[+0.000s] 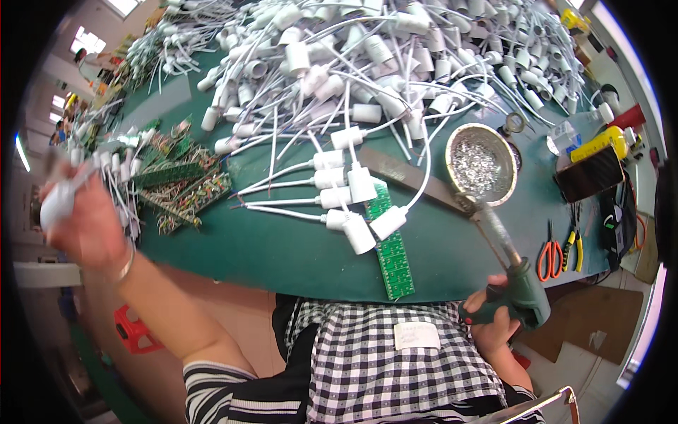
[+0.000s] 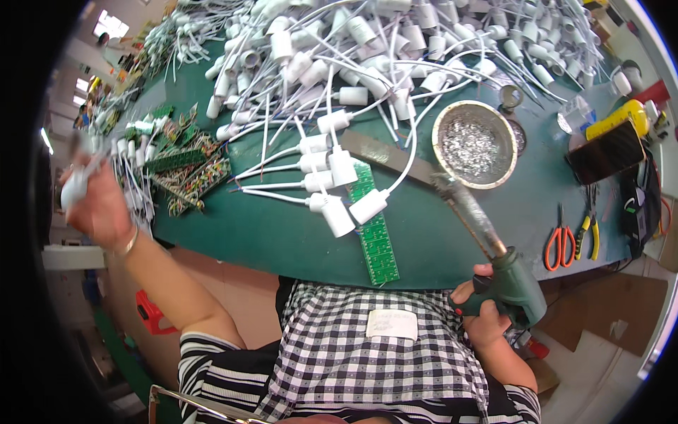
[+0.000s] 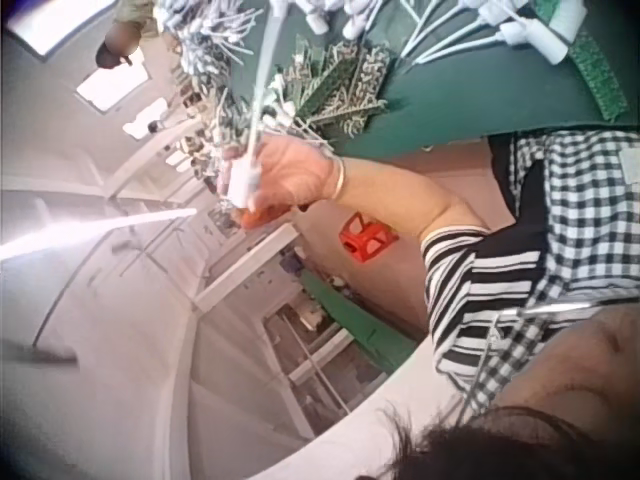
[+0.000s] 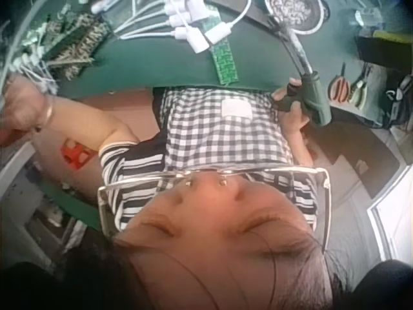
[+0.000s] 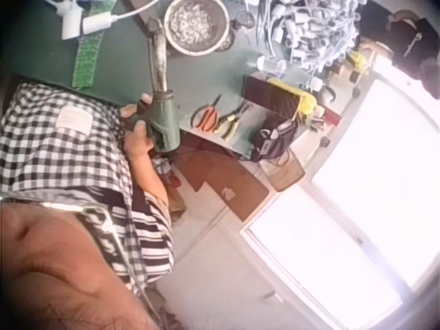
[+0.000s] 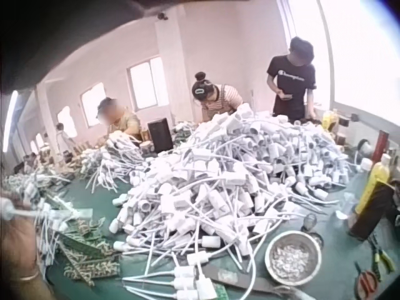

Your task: Soldering components and wires onto green LED circuit boards.

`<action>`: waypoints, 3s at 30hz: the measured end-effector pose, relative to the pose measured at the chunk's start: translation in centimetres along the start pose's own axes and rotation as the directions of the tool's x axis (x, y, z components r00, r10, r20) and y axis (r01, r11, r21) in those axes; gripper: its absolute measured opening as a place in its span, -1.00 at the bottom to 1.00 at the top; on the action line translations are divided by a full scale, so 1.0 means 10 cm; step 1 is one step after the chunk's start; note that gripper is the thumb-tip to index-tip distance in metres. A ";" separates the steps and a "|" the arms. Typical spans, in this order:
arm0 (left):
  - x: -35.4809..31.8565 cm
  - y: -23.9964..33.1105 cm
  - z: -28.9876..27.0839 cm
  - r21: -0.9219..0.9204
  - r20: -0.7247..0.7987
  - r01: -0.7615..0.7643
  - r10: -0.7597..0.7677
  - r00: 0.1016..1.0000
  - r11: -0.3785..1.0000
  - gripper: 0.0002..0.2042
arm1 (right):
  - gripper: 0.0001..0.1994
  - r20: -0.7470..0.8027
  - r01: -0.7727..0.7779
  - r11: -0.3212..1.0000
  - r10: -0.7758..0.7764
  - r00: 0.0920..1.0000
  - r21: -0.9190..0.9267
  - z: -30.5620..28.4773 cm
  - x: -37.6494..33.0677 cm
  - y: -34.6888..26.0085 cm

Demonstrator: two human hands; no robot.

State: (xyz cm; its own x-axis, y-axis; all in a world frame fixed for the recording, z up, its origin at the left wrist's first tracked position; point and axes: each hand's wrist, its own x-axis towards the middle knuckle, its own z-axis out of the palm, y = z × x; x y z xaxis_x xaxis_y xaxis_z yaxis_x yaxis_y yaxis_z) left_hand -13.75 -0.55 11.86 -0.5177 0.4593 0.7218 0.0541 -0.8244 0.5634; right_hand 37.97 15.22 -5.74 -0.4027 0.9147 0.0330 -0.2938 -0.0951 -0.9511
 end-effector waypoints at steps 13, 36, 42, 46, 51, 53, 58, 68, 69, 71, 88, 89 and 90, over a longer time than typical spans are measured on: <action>-1.73 -1.00 1.56 0.878 0.479 -0.239 -0.738 0.476 0.416 -0.66 | -0.49 0.084 -0.056 0.993 0.065 0.994 -0.101 0.04 -0.08 -0.01; -2.17 -1.39 1.62 0.883 0.219 0.103 -0.595 0.774 0.459 -0.81 | -0.39 0.149 -0.145 0.978 0.167 0.975 -0.148 -0.09 -0.25 -0.06; -2.19 -1.45 1.68 0.910 0.291 -0.055 -0.539 0.791 0.411 -0.82 | -0.58 0.153 -0.152 0.968 0.184 0.971 -0.197 -0.17 -0.26 -0.08; -2.21 -1.39 1.73 0.931 0.304 -0.136 -0.513 0.803 0.339 -0.81 | -0.72 0.287 -0.074 0.940 0.175 0.942 -0.332 -0.22 -0.18 -0.16; -2.22 -1.40 1.72 0.925 0.353 -0.228 -0.468 0.810 0.303 -0.78 | -0.79 0.349 0.075 0.869 0.116 0.930 -0.490 -0.16 -0.16 -0.20; -2.24 -1.40 1.71 0.918 0.373 -0.251 -0.450 0.811 0.308 -0.77 | -0.78 0.393 0.124 0.856 0.098 0.914 -0.502 -0.17 -0.11 -0.20; -2.24 -1.45 1.71 0.908 0.391 -0.267 -0.422 0.818 0.323 -0.76 | -0.82 0.413 0.123 0.840 0.128 0.902 -0.529 -0.13 -0.08 -0.20; -2.27 -1.45 1.71 0.920 0.389 -0.332 -0.387 0.836 0.207 -0.74 | -0.77 0.398 0.234 0.742 0.048 0.916 -0.628 -0.14 -0.13 -0.05; -2.27 -1.45 1.70 0.921 0.388 -0.331 -0.386 0.837 0.207 -0.74 | -0.76 0.411 0.300 0.706 -0.014 0.911 -0.641 -0.16 -0.14 -0.01; -2.28 -1.45 1.70 0.922 0.384 -0.326 -0.392 0.836 0.207 -0.74 | -0.75 0.416 0.281 0.706 0.021 0.909 -0.650 -0.21 -0.18 0.01; -2.27 -1.45 1.70 0.924 0.380 -0.321 -0.407 0.831 0.208 -0.75 | -0.45 0.572 0.194 0.860 0.132 0.810 -0.473 -0.37 -0.20 0.01; -2.28 -1.45 1.70 0.925 0.379 -0.323 -0.408 0.830 0.202 -0.75 | -0.64 0.433 0.029 0.827 0.264 0.862 -0.561 -0.27 -0.17 -0.11; -2.28 -1.45 1.70 0.925 0.378 -0.322 -0.408 0.831 0.201 -0.75 | -0.75 0.277 -0.143 0.768 0.389 0.879 -0.624 -0.19 -0.14 -0.17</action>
State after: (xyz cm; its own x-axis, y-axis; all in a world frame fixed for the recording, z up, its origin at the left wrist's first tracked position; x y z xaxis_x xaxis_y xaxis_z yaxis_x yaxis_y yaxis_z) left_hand 11.82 6.56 -5.92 -0.1292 0.8432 0.5218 0.9676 -0.0079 0.2523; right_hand 40.65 14.79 -4.78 -0.7082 0.6579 -0.2561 0.3733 0.0412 -0.9268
